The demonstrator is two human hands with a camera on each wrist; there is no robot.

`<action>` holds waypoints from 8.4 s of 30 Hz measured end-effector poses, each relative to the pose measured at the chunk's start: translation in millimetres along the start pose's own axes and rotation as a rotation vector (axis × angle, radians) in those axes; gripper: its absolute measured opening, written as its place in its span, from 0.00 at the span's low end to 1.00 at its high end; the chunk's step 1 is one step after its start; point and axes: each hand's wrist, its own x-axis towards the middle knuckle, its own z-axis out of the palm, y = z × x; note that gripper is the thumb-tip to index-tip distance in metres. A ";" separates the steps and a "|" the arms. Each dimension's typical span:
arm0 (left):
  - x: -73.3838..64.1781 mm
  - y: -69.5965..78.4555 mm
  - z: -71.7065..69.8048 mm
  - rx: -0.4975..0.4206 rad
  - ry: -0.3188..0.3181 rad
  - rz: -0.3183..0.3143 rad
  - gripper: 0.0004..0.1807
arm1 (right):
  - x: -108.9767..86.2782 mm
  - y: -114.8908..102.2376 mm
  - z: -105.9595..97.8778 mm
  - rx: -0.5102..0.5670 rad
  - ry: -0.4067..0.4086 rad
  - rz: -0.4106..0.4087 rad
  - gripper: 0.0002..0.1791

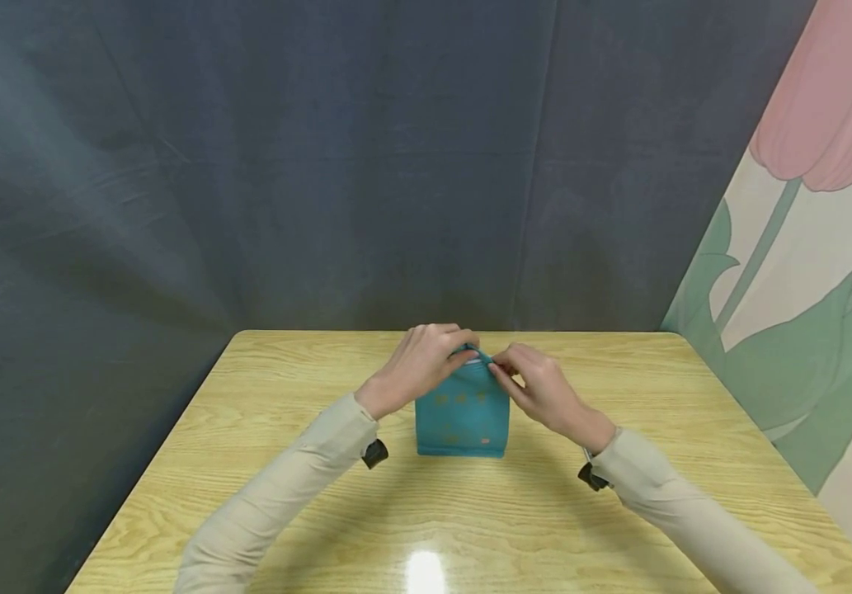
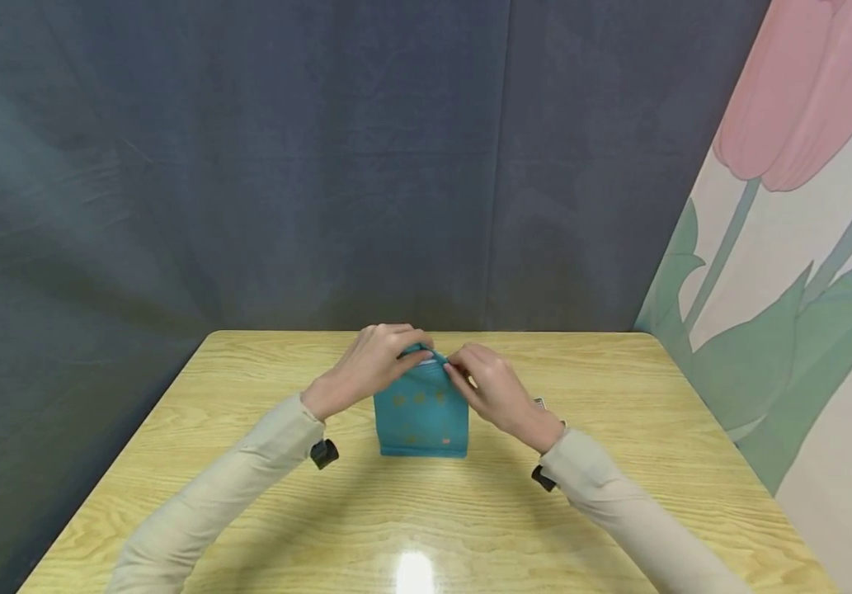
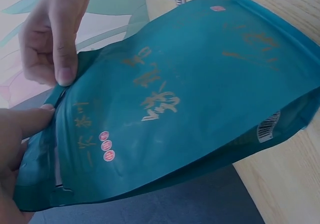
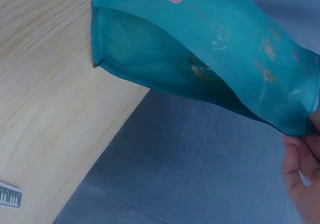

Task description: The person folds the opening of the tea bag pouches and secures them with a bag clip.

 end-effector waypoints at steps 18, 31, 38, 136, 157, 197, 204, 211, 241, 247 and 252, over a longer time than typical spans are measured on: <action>9.8 -2.5 -7.3 -0.075 -0.160 -0.097 0.08 | -2.9 -9.4 6.1 -0.403 -0.030 -0.161 0.18; 8.8 -0.3 -8.4 -0.062 -0.235 -0.130 0.10 | -3.1 -13.9 7.9 -0.533 -0.064 -0.216 0.20; 8.3 -0.8 -7.2 -0.059 -0.241 -0.123 0.11 | -4.5 -13.0 7.9 -0.544 -0.076 -0.232 0.19; 1.0 -12.2 -4.4 -0.159 -0.136 -0.058 0.07 | 11.4 8.0 -7.7 0.399 -0.241 0.465 0.05; -15.3 -22.6 -12.0 -0.315 -0.039 -0.114 0.07 | 16.2 1.7 6.6 0.297 -0.145 0.320 0.07; -13.7 -23.1 -6.9 -0.266 -0.009 -0.093 0.06 | -13.8 11.5 -11.0 0.235 -0.173 0.297 0.10; -14.5 -22.9 -6.7 -0.269 -0.006 -0.096 0.06 | -23.9 16.3 -14.2 0.217 -0.186 0.311 0.09; -14.8 -23.3 -7.0 -0.261 -0.013 -0.088 0.06 | -36.6 19.2 -17.5 0.208 -0.221 0.353 0.07; -15.9 -22.0 -6.2 -0.269 -0.004 -0.078 0.06 | -74.9 26.7 -26.9 0.122 -0.268 0.387 0.06; -16.0 -23.0 -5.5 -0.272 -0.006 -0.073 0.06 | -82.0 29.7 -30.7 0.095 -0.267 0.387 0.07; -16.3 -23.4 -6.3 -0.269 -0.005 -0.068 0.06 | -86.9 31.0 -35.3 0.075 -0.272 0.392 0.07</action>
